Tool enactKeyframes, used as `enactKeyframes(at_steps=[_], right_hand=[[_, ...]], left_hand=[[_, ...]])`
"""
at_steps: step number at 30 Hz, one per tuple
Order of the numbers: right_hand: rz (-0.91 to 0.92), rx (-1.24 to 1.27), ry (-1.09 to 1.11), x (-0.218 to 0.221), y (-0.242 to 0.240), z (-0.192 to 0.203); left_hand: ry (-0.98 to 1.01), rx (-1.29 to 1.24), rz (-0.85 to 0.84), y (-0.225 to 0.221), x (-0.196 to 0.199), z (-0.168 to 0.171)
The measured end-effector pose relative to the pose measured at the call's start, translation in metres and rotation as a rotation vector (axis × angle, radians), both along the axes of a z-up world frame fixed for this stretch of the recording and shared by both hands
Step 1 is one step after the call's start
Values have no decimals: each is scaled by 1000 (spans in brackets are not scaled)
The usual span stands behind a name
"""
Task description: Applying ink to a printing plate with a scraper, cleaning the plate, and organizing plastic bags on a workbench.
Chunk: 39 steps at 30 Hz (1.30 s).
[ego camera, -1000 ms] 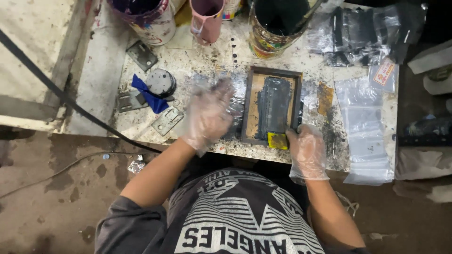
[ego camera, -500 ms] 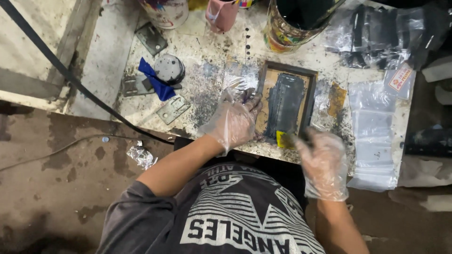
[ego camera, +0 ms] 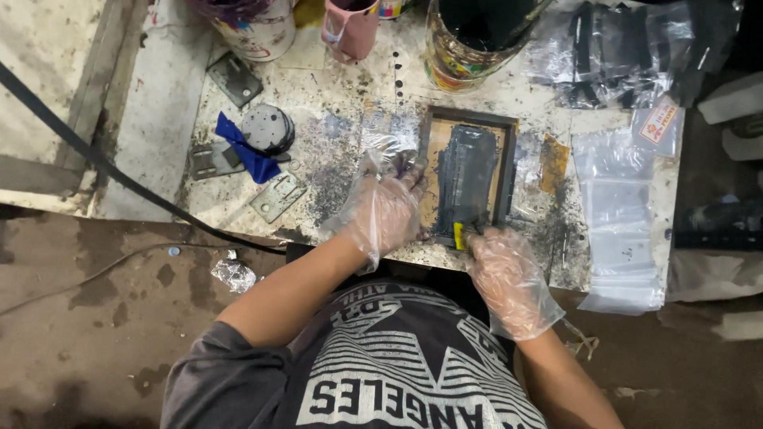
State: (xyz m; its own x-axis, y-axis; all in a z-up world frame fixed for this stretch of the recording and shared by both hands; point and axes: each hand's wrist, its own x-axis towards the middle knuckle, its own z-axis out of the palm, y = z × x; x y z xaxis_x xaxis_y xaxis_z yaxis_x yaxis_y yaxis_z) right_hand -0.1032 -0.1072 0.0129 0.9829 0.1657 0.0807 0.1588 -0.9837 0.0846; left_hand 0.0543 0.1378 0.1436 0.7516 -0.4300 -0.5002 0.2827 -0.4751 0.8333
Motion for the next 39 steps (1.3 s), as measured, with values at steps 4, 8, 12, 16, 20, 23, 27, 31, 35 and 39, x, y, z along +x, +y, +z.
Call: enactKeyframes(at_steps=[4, 8, 12, 16, 20, 23, 27, 31, 35, 39], right_hand=[[-17, 37, -50, 5, 3, -2], [8, 164, -24, 10, 0, -5], [14, 175, -11, 7, -7, -27], [21, 88, -68, 3, -11, -32], [36, 61, -88, -4, -26, -66], [49, 88, -68, -2, -8, -19], [43, 83, -25, 0, -48, -73], [77, 355, 111, 39, -19, 26], [15, 380, 118, 83, -33, 29], [1, 320, 53, 146, -59, -3]], left_hand=[[-123, 202, -142, 1, 0, 1], [-242, 408, -251, 6, -7, 2], [-306, 556, -326, 25, 0, 3], [-409, 772, -436, 42, 10, 5], [-509, 978, -573, 44, 8, 5], [-527, 963, -585, 37, 3, 57], [30, 116, -90, 15, -7, 48], [901, -1197, 774, -4, -19, -14], [942, -1320, 892, -6, -23, -21], [929, -1234, 983, -8, -13, 14]])
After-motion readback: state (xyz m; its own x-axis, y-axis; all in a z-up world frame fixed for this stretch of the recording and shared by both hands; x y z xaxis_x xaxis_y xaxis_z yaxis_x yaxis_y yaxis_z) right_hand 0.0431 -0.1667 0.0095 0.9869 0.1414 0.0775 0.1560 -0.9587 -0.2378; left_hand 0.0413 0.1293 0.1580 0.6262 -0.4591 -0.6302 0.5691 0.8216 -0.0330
